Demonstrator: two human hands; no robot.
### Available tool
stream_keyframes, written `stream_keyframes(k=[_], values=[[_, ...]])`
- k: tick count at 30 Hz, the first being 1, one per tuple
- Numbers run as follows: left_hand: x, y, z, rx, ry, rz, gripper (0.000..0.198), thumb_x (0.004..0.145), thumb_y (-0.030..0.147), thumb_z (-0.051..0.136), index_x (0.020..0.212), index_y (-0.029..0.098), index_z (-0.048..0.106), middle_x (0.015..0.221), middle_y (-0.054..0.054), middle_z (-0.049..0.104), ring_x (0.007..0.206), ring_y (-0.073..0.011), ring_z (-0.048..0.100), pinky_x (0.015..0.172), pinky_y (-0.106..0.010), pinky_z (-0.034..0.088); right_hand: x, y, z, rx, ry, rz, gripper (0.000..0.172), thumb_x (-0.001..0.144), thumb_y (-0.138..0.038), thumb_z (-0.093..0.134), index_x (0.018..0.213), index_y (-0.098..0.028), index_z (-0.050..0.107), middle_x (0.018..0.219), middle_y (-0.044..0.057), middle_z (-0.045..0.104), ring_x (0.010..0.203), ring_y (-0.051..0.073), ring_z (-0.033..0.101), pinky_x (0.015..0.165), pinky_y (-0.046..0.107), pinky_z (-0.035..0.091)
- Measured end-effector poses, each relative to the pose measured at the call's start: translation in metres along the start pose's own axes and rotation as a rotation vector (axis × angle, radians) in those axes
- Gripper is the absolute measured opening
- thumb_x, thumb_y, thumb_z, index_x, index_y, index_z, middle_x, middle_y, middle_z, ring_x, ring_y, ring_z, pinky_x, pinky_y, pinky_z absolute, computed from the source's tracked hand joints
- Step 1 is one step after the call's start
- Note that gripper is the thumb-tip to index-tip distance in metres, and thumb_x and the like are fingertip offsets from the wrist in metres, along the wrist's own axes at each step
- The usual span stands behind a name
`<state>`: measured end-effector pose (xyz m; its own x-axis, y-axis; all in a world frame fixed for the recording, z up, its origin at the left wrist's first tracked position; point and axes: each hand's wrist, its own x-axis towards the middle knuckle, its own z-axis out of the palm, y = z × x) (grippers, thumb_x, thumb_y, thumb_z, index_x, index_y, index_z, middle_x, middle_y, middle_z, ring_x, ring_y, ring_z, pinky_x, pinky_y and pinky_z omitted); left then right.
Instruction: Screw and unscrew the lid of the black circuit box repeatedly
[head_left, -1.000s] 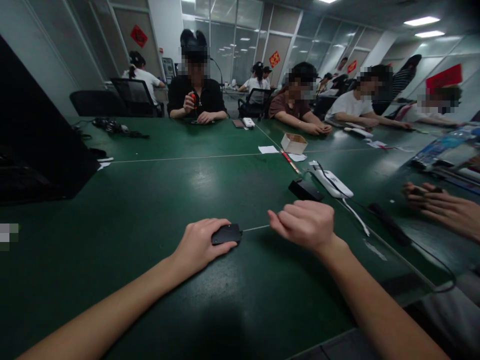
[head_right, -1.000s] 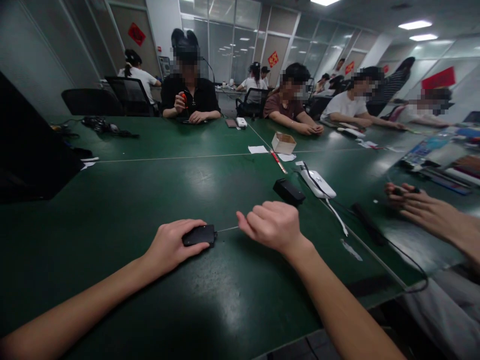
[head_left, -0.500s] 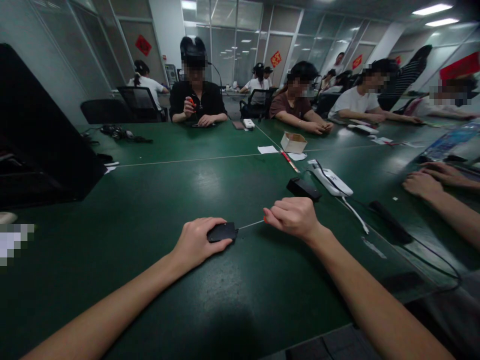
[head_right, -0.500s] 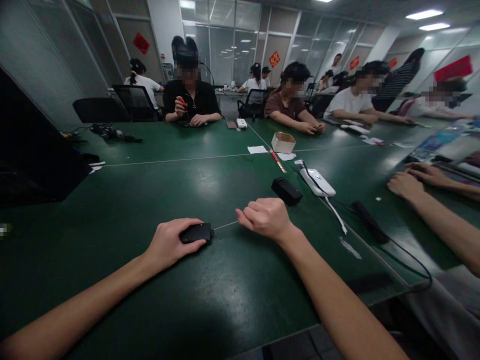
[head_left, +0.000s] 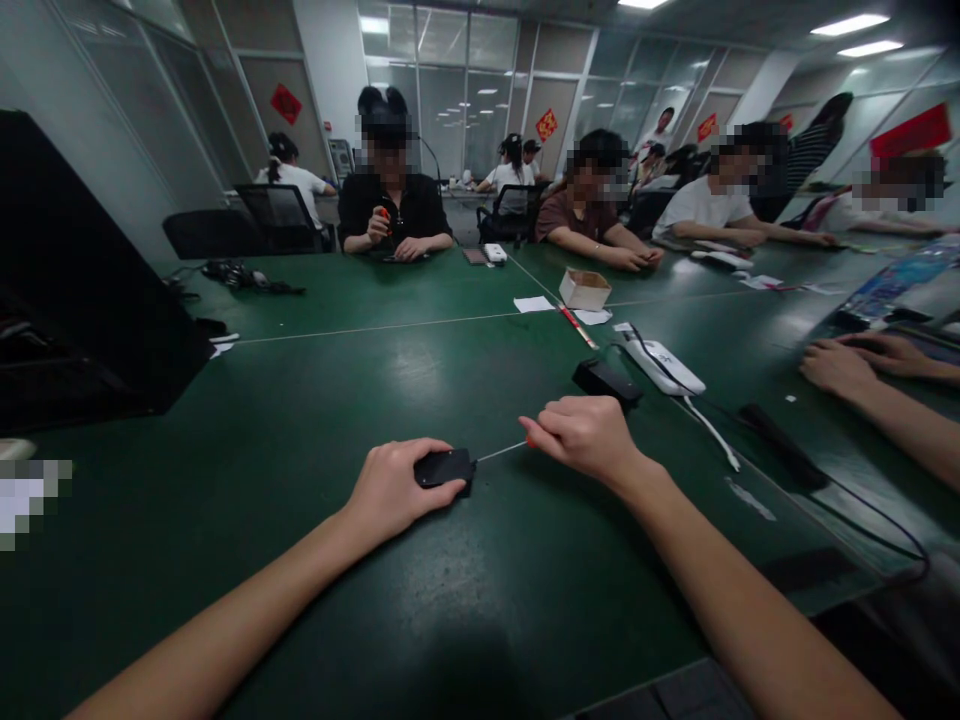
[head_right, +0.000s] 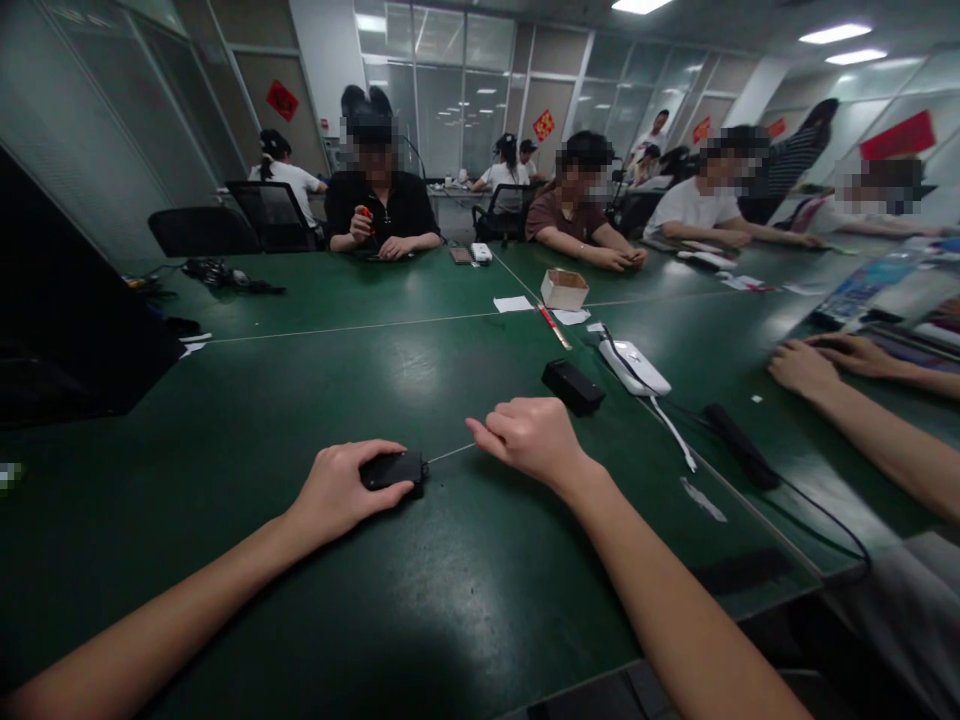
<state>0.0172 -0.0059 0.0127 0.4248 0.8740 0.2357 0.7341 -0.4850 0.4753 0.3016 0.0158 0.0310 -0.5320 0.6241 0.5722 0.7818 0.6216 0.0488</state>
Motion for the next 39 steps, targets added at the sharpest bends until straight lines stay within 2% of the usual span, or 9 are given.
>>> stream_keyframes(k=[3, 6, 8, 12, 14, 23, 29, 32, 39], values=[[-0.002, 0.001, 0.002, -0.036, 0.000, -0.006, 0.037, 0.077, 0.041, 0.078, 0.110, 0.023, 0.074, 0.104, -0.003, 0.080, 0.092, -0.0264, 0.075, 0.083, -0.038, 0.055, 0.004, -0.015, -0.024, -0.254, 0.259, -0.276, 0.045, 0.092, -0.033, 0.064, 0.052, -0.018, 0.052, 0.050, -0.001, 0.049, 0.052, 0.011, 0.037, 0.055, 0.030, 0.024], [-0.004, 0.000, 0.005, -0.041, 0.028, 0.017, 0.038, 0.077, 0.039, 0.078, 0.110, 0.022, 0.074, 0.104, -0.003, 0.080, 0.092, -0.0265, 0.075, 0.085, -0.038, 0.056, 0.007, -0.025, -0.034, -0.304, 0.303, -0.337, 0.044, 0.090, -0.032, 0.068, 0.051, -0.018, 0.051, 0.049, -0.002, 0.047, 0.052, 0.011, 0.036, 0.055, 0.030, 0.023], [-0.004, -0.001, 0.007, -0.044, 0.042, 0.035, 0.038, 0.077, 0.039, 0.078, 0.110, 0.021, 0.074, 0.103, -0.004, 0.080, 0.092, -0.0266, 0.076, 0.085, -0.038, 0.056, 0.008, -0.028, -0.028, -0.256, 0.225, -0.214, 0.047, 0.094, -0.034, 0.062, 0.051, -0.018, 0.053, 0.049, 0.000, 0.051, 0.051, 0.011, 0.038, 0.055, 0.030, 0.022], [-0.004, -0.003, 0.008, -0.051, 0.054, 0.080, 0.039, 0.077, 0.038, 0.079, 0.111, 0.019, 0.073, 0.105, -0.005, 0.080, 0.092, -0.0265, 0.076, 0.084, -0.038, 0.057, 0.011, -0.025, 0.003, -0.008, -0.227, 0.175, 0.057, 0.102, -0.045, 0.043, 0.058, -0.019, 0.069, 0.053, 0.003, 0.061, 0.049, 0.011, 0.046, 0.055, 0.030, 0.019], [-0.004, -0.004, 0.008, -0.045, 0.063, 0.107, 0.040, 0.078, 0.038, 0.079, 0.112, 0.018, 0.073, 0.105, -0.006, 0.079, 0.092, -0.0265, 0.076, 0.084, -0.038, 0.058, 0.011, -0.022, 0.015, 0.087, -0.354, 0.288, 0.061, 0.103, -0.049, 0.039, 0.061, -0.020, 0.071, 0.053, 0.003, 0.061, 0.051, 0.011, 0.049, 0.056, 0.029, 0.020], [-0.007, -0.006, 0.009, -0.043, 0.144, 0.200, 0.038, 0.082, 0.038, 0.078, 0.114, 0.018, 0.070, 0.108, -0.009, 0.078, 0.096, -0.0272, 0.074, 0.086, -0.040, 0.057, 0.003, -0.003, 0.011, 0.181, -0.313, 0.230, 0.064, 0.102, -0.053, 0.035, 0.058, -0.017, 0.066, 0.054, 0.003, 0.057, 0.053, 0.010, 0.045, 0.060, 0.030, 0.022], [-0.008, -0.002, 0.008, -0.135, 0.193, 0.204, 0.032, 0.083, 0.036, 0.077, 0.109, 0.018, 0.071, 0.105, -0.009, 0.077, 0.095, -0.0259, 0.072, 0.088, -0.040, 0.056, 0.002, -0.010, 0.035, 0.472, -0.373, 0.341, 0.067, 0.101, -0.056, 0.037, 0.054, -0.016, 0.062, 0.048, -0.001, 0.046, 0.048, 0.008, 0.036, 0.058, 0.027, 0.024], [-0.007, 0.000, 0.007, -0.174, 0.201, 0.196, 0.029, 0.085, 0.036, 0.076, 0.108, 0.019, 0.071, 0.105, -0.009, 0.077, 0.097, -0.0254, 0.070, 0.090, -0.041, 0.056, 0.002, -0.015, 0.042, 0.524, -0.380, 0.321, 0.065, 0.102, -0.055, 0.036, 0.059, -0.016, 0.064, 0.050, -0.002, 0.047, 0.049, 0.009, 0.038, 0.057, 0.026, 0.026], [-0.026, -0.017, -0.010, -0.178, 0.116, 0.102, 0.045, 0.084, 0.036, 0.075, 0.125, 0.021, 0.066, 0.119, -0.010, 0.073, 0.108, -0.0273, 0.069, 0.096, -0.042, 0.055, 0.001, -0.016, 0.032, 0.517, -0.326, 0.088, 0.029, 0.097, -0.044, 0.058, 0.096, -0.017, 0.067, 0.092, 0.005, 0.068, 0.083, 0.015, 0.060, 0.074, 0.026, 0.042]])
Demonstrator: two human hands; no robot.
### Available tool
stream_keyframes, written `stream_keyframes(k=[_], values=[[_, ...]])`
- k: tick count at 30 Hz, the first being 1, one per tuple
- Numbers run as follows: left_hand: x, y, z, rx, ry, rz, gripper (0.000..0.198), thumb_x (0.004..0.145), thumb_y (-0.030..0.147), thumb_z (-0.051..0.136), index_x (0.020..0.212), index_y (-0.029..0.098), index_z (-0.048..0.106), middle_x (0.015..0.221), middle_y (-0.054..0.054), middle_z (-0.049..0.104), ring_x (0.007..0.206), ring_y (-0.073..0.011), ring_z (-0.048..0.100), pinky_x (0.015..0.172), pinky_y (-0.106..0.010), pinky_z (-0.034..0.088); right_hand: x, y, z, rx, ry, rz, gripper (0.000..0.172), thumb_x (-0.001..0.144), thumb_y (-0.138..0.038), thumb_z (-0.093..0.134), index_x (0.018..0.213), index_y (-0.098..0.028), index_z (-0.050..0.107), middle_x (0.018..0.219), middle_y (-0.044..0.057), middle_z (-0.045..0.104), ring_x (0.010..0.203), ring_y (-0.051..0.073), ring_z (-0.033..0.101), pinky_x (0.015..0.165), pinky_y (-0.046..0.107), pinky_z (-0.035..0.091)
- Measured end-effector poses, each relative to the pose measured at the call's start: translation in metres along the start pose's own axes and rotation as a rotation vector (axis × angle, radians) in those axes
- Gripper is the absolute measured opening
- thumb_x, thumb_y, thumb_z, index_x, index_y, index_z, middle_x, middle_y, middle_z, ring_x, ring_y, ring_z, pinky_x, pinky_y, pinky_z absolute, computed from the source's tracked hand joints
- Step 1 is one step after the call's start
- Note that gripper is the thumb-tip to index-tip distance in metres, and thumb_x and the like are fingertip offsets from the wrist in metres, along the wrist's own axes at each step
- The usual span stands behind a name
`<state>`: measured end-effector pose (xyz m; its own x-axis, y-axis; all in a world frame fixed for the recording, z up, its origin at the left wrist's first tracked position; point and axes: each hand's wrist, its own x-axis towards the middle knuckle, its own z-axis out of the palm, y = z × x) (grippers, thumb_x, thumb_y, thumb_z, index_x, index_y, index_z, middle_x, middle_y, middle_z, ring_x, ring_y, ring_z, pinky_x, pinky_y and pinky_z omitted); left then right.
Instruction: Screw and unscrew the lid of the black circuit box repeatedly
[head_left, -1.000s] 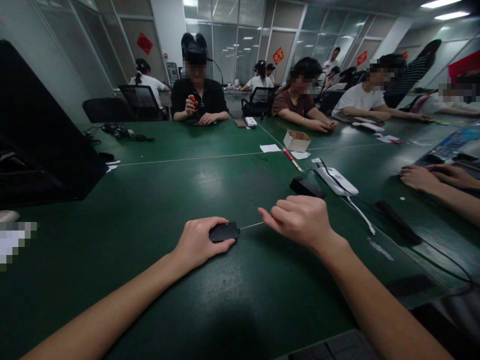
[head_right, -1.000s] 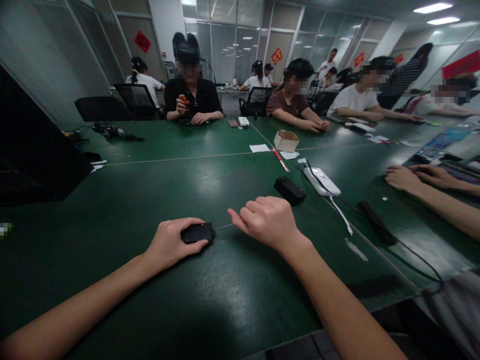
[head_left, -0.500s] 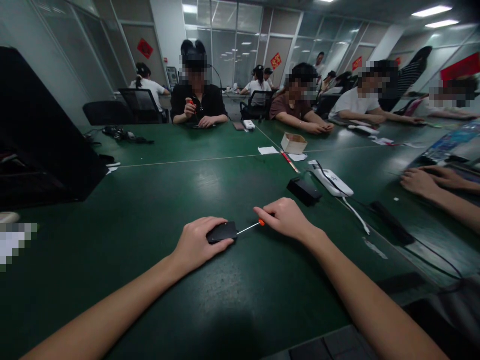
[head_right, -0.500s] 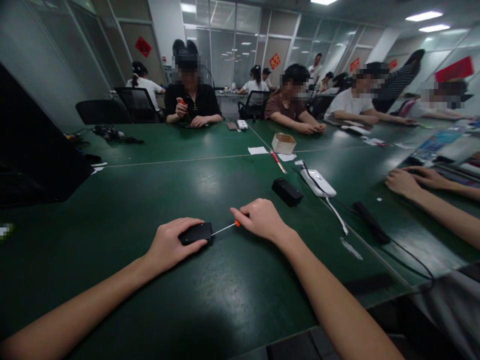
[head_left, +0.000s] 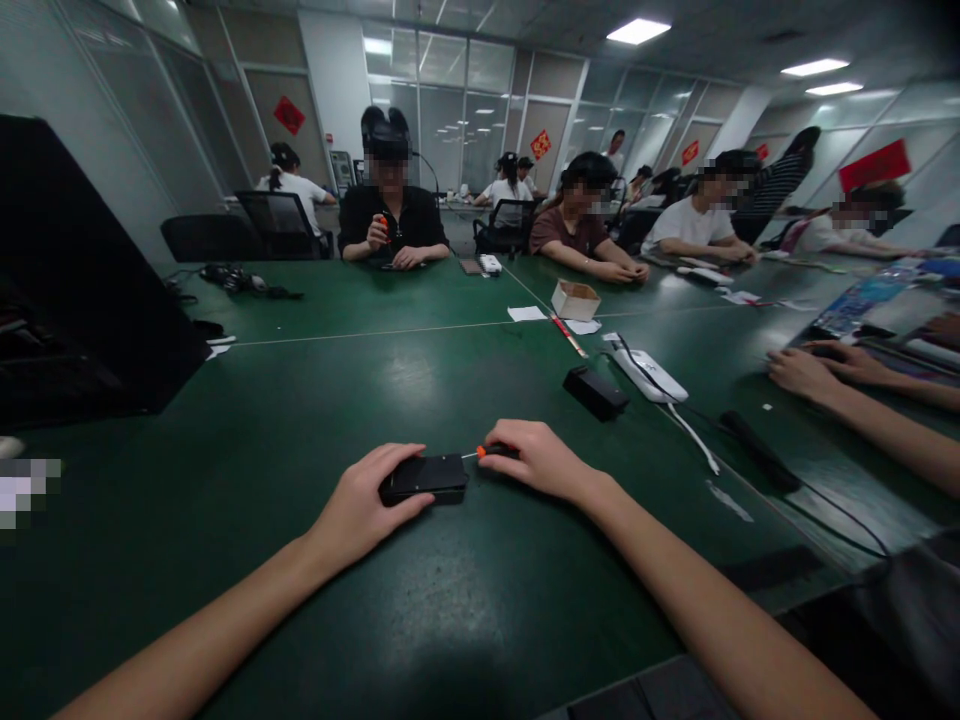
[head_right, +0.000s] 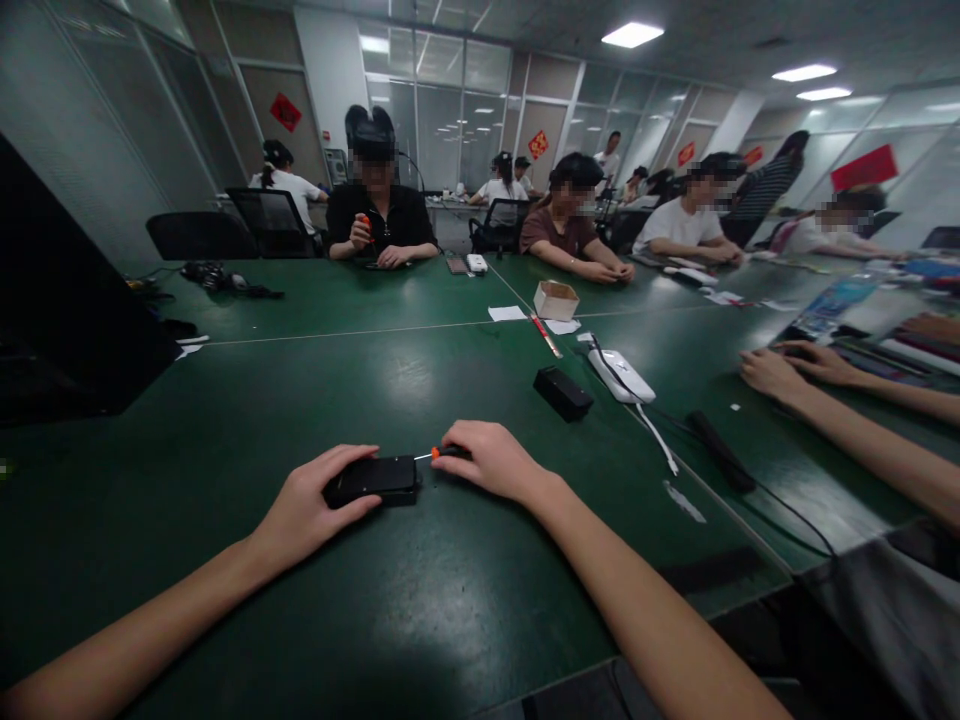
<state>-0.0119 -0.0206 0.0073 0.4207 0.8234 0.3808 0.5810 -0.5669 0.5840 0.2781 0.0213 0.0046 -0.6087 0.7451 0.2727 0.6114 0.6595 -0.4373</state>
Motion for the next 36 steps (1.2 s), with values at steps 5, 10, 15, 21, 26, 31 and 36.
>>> stream_keyframes(k=[5, 10, 15, 21, 26, 31, 36], values=[[-0.010, -0.008, -0.013, -0.016, -0.045, -0.120, 0.037, 0.086, 0.039, 0.073, 0.119, 0.022, 0.070, 0.116, -0.007, 0.075, 0.105, -0.0263, 0.070, 0.093, -0.040, 0.056, -0.002, 0.001, -0.005, -0.195, 0.013, -0.166, 0.022, 0.101, -0.034, 0.052, 0.105, -0.017, 0.065, 0.097, 0.007, 0.065, 0.090, 0.018, 0.060, 0.077, 0.029, 0.048], [-0.007, -0.008, -0.013, -0.071, -0.080, -0.139, 0.038, 0.085, 0.039, 0.075, 0.119, 0.023, 0.071, 0.118, -0.007, 0.075, 0.106, -0.0263, 0.071, 0.096, -0.040, 0.055, -0.002, 0.010, -0.004, -0.325, 0.064, -0.196, 0.021, 0.100, -0.027, 0.050, 0.111, -0.019, 0.066, 0.104, 0.009, 0.066, 0.096, 0.020, 0.059, 0.078, 0.032, 0.050], [-0.007, -0.005, -0.014, -0.094, -0.083, -0.150, 0.037, 0.084, 0.037, 0.076, 0.118, 0.023, 0.072, 0.115, -0.006, 0.076, 0.102, -0.0258, 0.072, 0.094, -0.039, 0.056, -0.002, 0.019, -0.005, -0.306, 0.151, -0.179, 0.021, 0.099, -0.021, 0.051, 0.110, -0.019, 0.068, 0.103, 0.010, 0.066, 0.095, 0.021, 0.058, 0.081, 0.035, 0.051], [-0.007, -0.003, -0.014, -0.093, -0.064, -0.151, 0.037, 0.083, 0.039, 0.075, 0.117, 0.023, 0.073, 0.115, -0.007, 0.076, 0.103, -0.0269, 0.072, 0.093, -0.040, 0.057, 0.000, 0.022, -0.005, -0.258, 0.219, -0.134, 0.019, 0.096, -0.018, 0.053, 0.107, -0.019, 0.069, 0.103, 0.011, 0.066, 0.098, 0.023, 0.057, 0.083, 0.037, 0.052], [-0.007, -0.004, -0.013, -0.091, -0.044, -0.129, 0.036, 0.083, 0.039, 0.075, 0.115, 0.024, 0.074, 0.114, -0.007, 0.077, 0.102, -0.0267, 0.072, 0.090, -0.038, 0.058, 0.003, 0.016, 0.001, -0.244, 0.300, -0.121, 0.020, 0.094, -0.015, 0.055, 0.107, -0.020, 0.069, 0.103, 0.010, 0.066, 0.096, 0.023, 0.058, 0.083, 0.038, 0.052], [-0.008, -0.004, -0.013, -0.073, -0.046, -0.135, 0.036, 0.082, 0.038, 0.075, 0.115, 0.023, 0.074, 0.114, -0.007, 0.077, 0.100, -0.0268, 0.072, 0.091, -0.039, 0.057, 0.007, 0.008, 0.008, -0.258, 0.266, -0.163, 0.019, 0.096, -0.017, 0.054, 0.108, -0.019, 0.068, 0.104, 0.010, 0.066, 0.097, 0.022, 0.057, 0.082, 0.036, 0.051], [-0.007, -0.002, -0.013, -0.069, -0.041, -0.127, 0.035, 0.083, 0.038, 0.073, 0.114, 0.023, 0.073, 0.112, -0.007, 0.077, 0.099, -0.0267, 0.073, 0.087, -0.038, 0.058, 0.006, 0.018, 0.005, -0.296, 0.293, -0.135, 0.020, 0.094, -0.013, 0.054, 0.107, -0.019, 0.069, 0.105, 0.011, 0.066, 0.097, 0.023, 0.057, 0.083, 0.039, 0.051]])
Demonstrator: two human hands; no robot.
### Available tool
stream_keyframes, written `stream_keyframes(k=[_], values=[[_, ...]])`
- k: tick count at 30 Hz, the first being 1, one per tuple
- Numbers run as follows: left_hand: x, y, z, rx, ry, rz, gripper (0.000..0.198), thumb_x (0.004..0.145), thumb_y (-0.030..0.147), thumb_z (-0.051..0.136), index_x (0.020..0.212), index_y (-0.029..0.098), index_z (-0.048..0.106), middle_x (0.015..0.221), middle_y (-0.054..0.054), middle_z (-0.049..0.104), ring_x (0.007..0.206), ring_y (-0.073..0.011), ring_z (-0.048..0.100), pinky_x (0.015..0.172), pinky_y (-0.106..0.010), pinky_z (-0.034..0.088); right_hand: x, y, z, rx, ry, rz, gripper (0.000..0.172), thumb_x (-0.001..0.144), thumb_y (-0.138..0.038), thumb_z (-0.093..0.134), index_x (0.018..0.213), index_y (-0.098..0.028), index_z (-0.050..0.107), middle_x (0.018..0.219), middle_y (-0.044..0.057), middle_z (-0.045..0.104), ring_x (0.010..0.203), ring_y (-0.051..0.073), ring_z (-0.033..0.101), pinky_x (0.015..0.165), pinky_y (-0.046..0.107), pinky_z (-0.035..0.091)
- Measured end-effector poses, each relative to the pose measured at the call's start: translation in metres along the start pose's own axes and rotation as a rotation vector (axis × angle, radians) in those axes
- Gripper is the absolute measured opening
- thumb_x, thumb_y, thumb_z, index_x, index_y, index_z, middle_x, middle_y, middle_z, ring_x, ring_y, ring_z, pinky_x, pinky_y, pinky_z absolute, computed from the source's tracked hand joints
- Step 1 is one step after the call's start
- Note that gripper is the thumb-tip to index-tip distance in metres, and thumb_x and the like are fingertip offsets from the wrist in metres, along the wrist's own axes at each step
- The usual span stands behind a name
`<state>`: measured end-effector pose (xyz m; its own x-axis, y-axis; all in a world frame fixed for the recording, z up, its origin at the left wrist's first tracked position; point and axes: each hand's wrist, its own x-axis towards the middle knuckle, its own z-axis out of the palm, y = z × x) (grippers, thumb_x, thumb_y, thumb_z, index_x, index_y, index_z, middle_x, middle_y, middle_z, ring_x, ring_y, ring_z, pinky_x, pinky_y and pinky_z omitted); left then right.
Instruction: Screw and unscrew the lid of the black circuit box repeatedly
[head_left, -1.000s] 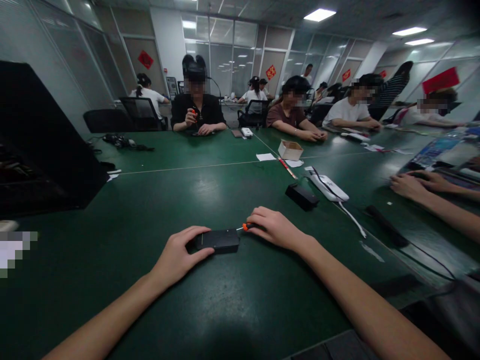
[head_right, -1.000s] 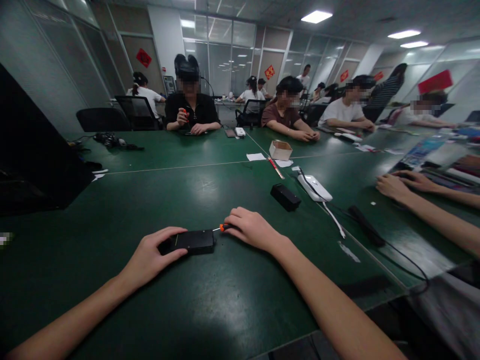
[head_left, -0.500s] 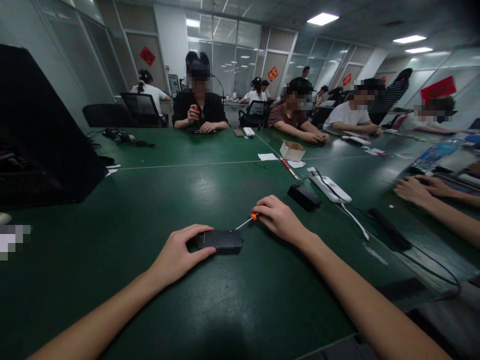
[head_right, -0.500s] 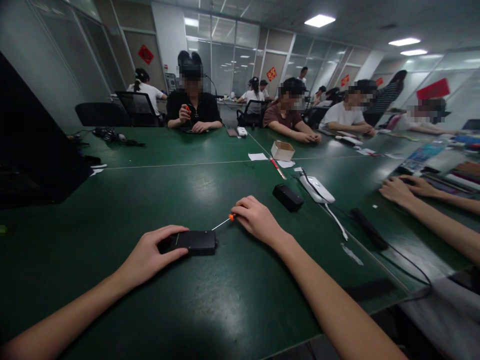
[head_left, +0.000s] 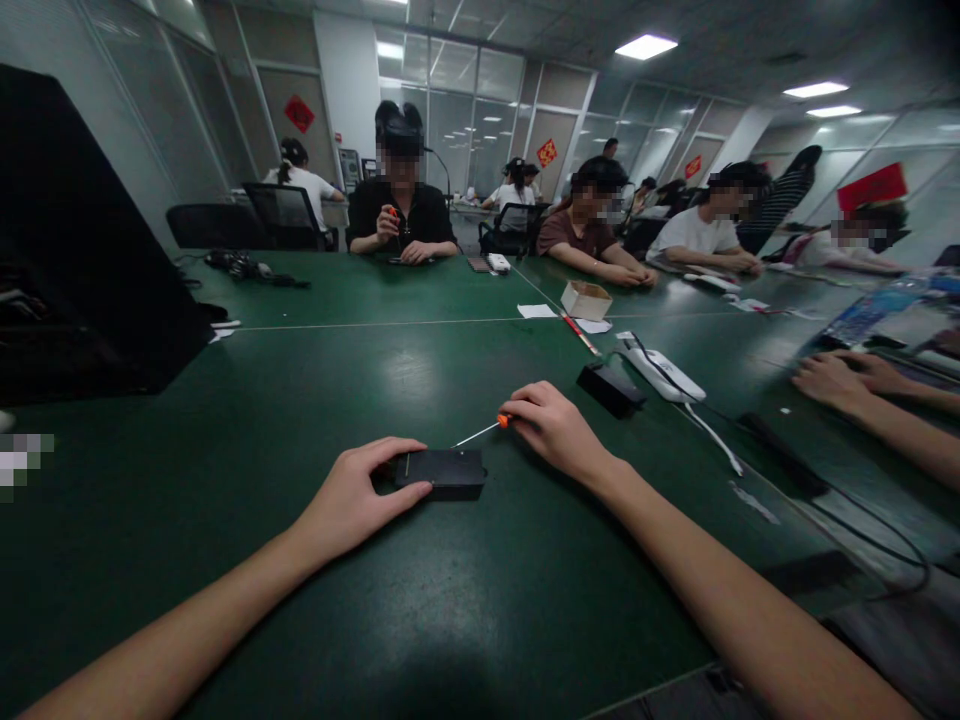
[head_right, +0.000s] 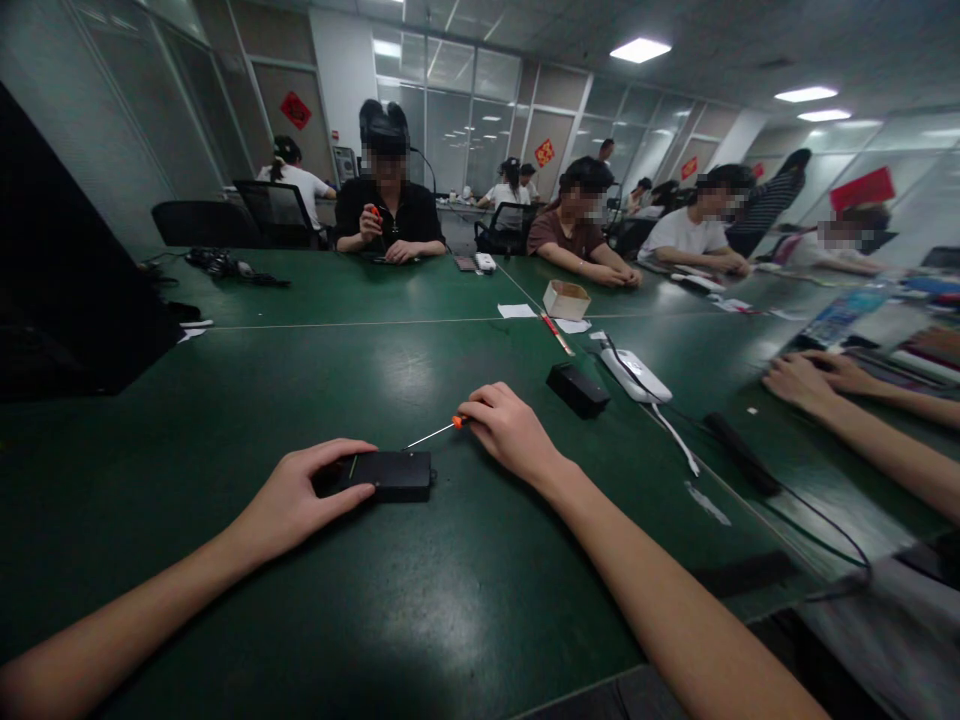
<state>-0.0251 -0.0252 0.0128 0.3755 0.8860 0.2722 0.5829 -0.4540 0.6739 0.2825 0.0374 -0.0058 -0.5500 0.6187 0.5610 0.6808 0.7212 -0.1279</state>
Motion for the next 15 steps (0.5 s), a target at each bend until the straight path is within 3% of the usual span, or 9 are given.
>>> stream_keyframes(k=[10, 15], values=[[0.001, 0.000, 0.001, -0.006, -0.002, 0.008, 0.035, 0.083, 0.038, 0.073, 0.115, 0.023, 0.073, 0.112, -0.007, 0.077, 0.098, -0.0262, 0.072, 0.088, -0.037, 0.058, 0.005, -0.014, 0.012, 0.114, -0.035, -0.062, 0.020, 0.097, -0.017, 0.052, 0.111, -0.017, 0.068, 0.104, 0.011, 0.066, 0.095, 0.021, 0.059, 0.082, 0.036, 0.052], [0.000, -0.001, 0.001, -0.018, -0.017, -0.001, 0.035, 0.084, 0.037, 0.073, 0.117, 0.023, 0.072, 0.114, -0.006, 0.076, 0.101, -0.0257, 0.071, 0.091, -0.037, 0.056, 0.004, -0.007, 0.009, 0.141, -0.033, -0.077, 0.021, 0.098, -0.017, 0.050, 0.109, -0.018, 0.068, 0.106, 0.012, 0.066, 0.098, 0.021, 0.060, 0.083, 0.036, 0.053]])
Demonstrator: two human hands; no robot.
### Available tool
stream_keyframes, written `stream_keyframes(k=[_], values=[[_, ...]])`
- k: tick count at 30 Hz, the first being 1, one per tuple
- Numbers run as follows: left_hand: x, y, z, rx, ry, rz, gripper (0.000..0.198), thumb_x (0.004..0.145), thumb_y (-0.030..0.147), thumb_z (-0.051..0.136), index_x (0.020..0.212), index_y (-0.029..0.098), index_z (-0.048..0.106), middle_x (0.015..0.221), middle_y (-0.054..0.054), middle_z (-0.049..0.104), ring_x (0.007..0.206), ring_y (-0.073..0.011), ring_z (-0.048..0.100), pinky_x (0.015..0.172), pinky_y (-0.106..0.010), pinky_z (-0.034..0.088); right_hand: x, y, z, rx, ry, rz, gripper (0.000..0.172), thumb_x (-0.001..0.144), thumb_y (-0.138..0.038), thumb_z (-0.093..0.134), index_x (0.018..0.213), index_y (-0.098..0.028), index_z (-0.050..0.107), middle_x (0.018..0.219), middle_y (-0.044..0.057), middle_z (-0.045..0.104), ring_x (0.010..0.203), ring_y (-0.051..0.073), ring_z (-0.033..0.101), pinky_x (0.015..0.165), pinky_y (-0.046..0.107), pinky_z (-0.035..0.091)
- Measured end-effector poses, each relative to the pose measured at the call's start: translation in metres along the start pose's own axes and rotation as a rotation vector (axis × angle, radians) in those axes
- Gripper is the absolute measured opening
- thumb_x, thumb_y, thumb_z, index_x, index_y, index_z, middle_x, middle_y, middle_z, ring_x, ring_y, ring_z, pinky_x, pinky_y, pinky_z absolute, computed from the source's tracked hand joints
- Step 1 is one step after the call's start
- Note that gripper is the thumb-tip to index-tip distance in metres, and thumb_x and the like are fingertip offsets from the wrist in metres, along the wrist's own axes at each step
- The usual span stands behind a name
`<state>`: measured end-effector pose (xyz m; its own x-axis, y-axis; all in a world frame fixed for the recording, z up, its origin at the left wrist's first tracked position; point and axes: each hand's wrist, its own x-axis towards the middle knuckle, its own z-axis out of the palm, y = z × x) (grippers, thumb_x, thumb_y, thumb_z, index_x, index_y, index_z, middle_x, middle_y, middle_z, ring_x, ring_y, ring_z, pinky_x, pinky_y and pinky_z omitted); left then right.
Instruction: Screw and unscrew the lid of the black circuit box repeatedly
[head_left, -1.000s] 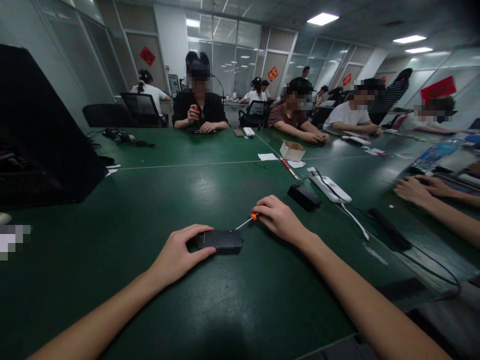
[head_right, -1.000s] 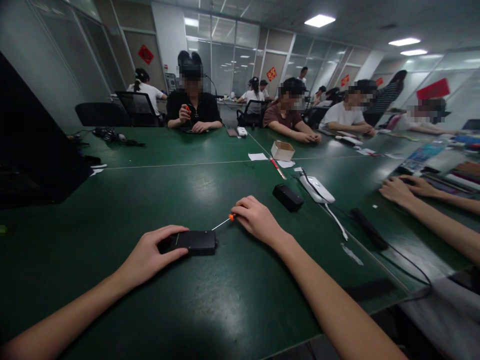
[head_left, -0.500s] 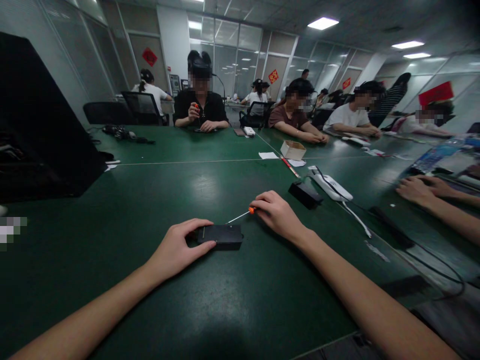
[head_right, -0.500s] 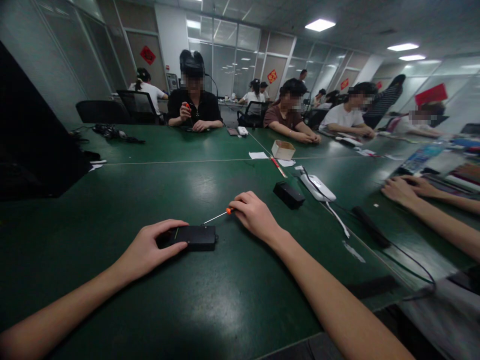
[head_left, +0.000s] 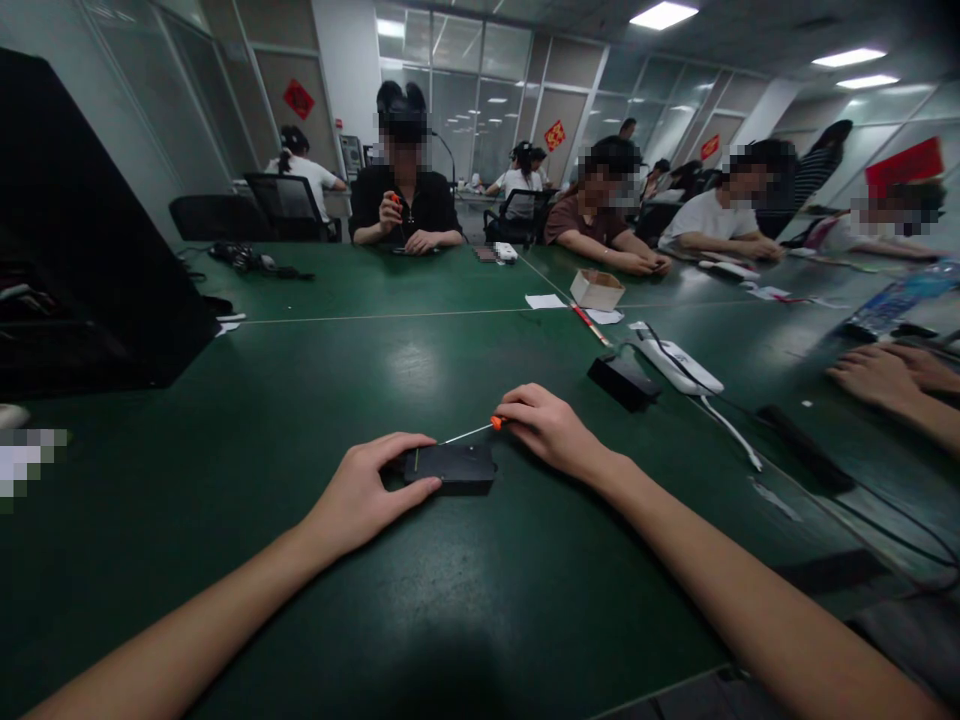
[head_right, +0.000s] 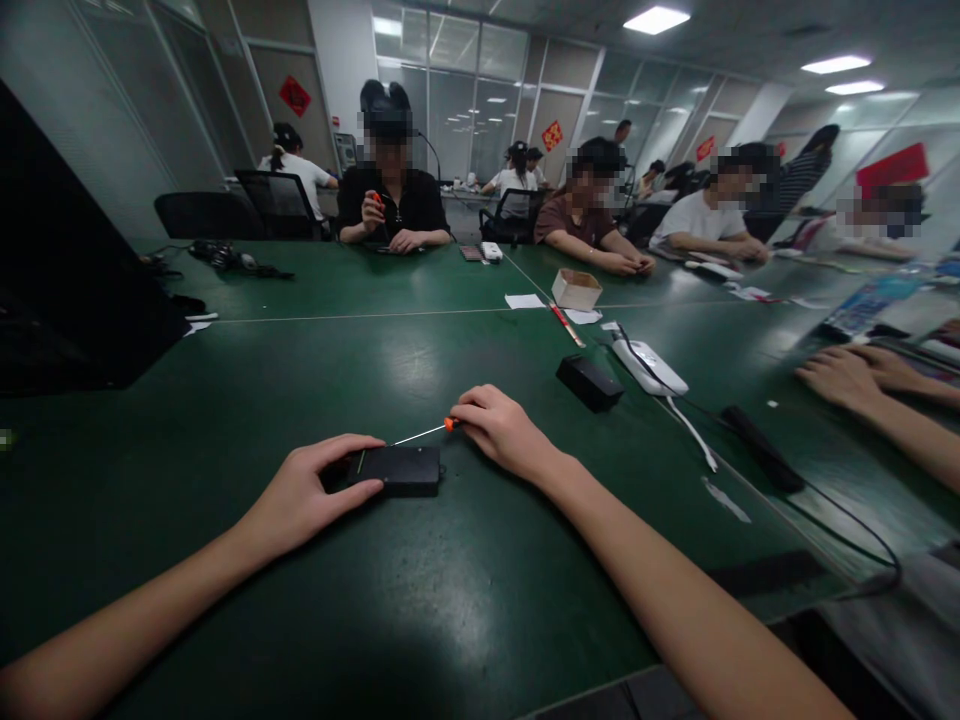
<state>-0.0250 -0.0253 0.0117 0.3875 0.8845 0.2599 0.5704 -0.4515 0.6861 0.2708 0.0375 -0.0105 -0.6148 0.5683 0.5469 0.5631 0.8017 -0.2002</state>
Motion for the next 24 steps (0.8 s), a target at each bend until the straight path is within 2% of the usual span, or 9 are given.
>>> stream_keyframes(k=[4, 10, 17, 21, 24], values=[[0.000, 0.001, 0.000, -0.009, -0.011, -0.011, 0.035, 0.084, 0.036, 0.073, 0.116, 0.022, 0.072, 0.113, -0.006, 0.076, 0.101, -0.0255, 0.071, 0.093, -0.038, 0.055, -0.004, 0.005, -0.006, -0.005, 0.002, -0.006, 0.020, 0.098, -0.017, 0.050, 0.108, -0.019, 0.068, 0.106, 0.012, 0.066, 0.097, 0.021, 0.061, 0.082, 0.037, 0.053], [0.000, 0.000, 0.000, -0.019, -0.055, 0.000, 0.035, 0.086, 0.036, 0.073, 0.119, 0.024, 0.071, 0.116, -0.005, 0.075, 0.103, -0.0252, 0.071, 0.093, -0.036, 0.055, -0.001, 0.000, -0.002, 0.016, -0.024, -0.023, 0.022, 0.098, -0.015, 0.049, 0.111, -0.019, 0.066, 0.107, 0.012, 0.066, 0.098, 0.021, 0.059, 0.083, 0.037, 0.053], [-0.001, -0.003, -0.002, -0.053, -0.103, -0.015, 0.037, 0.087, 0.038, 0.072, 0.122, 0.023, 0.069, 0.122, -0.006, 0.073, 0.111, -0.0257, 0.068, 0.098, -0.037, 0.051, -0.005, 0.012, -0.005, 0.024, -0.002, -0.068, 0.021, 0.097, -0.014, 0.050, 0.109, -0.017, 0.066, 0.106, 0.012, 0.065, 0.099, 0.020, 0.058, 0.084, 0.037, 0.052], [-0.002, -0.005, -0.002, -0.089, -0.122, -0.038, 0.038, 0.087, 0.038, 0.073, 0.123, 0.024, 0.069, 0.123, -0.005, 0.073, 0.113, -0.0258, 0.067, 0.100, -0.037, 0.050, -0.001, 0.005, 0.001, 0.056, -0.055, -0.074, 0.021, 0.098, -0.014, 0.048, 0.106, -0.017, 0.067, 0.104, 0.011, 0.065, 0.097, 0.019, 0.057, 0.083, 0.034, 0.050], [-0.001, -0.006, -0.002, -0.095, -0.115, -0.058, 0.038, 0.086, 0.038, 0.073, 0.123, 0.025, 0.069, 0.125, -0.005, 0.073, 0.114, -0.0263, 0.067, 0.101, -0.038, 0.050, 0.003, -0.004, 0.004, -0.019, -0.069, -0.089, 0.022, 0.100, -0.018, 0.046, 0.107, -0.017, 0.067, 0.101, 0.010, 0.067, 0.091, 0.019, 0.058, 0.079, 0.033, 0.048]])
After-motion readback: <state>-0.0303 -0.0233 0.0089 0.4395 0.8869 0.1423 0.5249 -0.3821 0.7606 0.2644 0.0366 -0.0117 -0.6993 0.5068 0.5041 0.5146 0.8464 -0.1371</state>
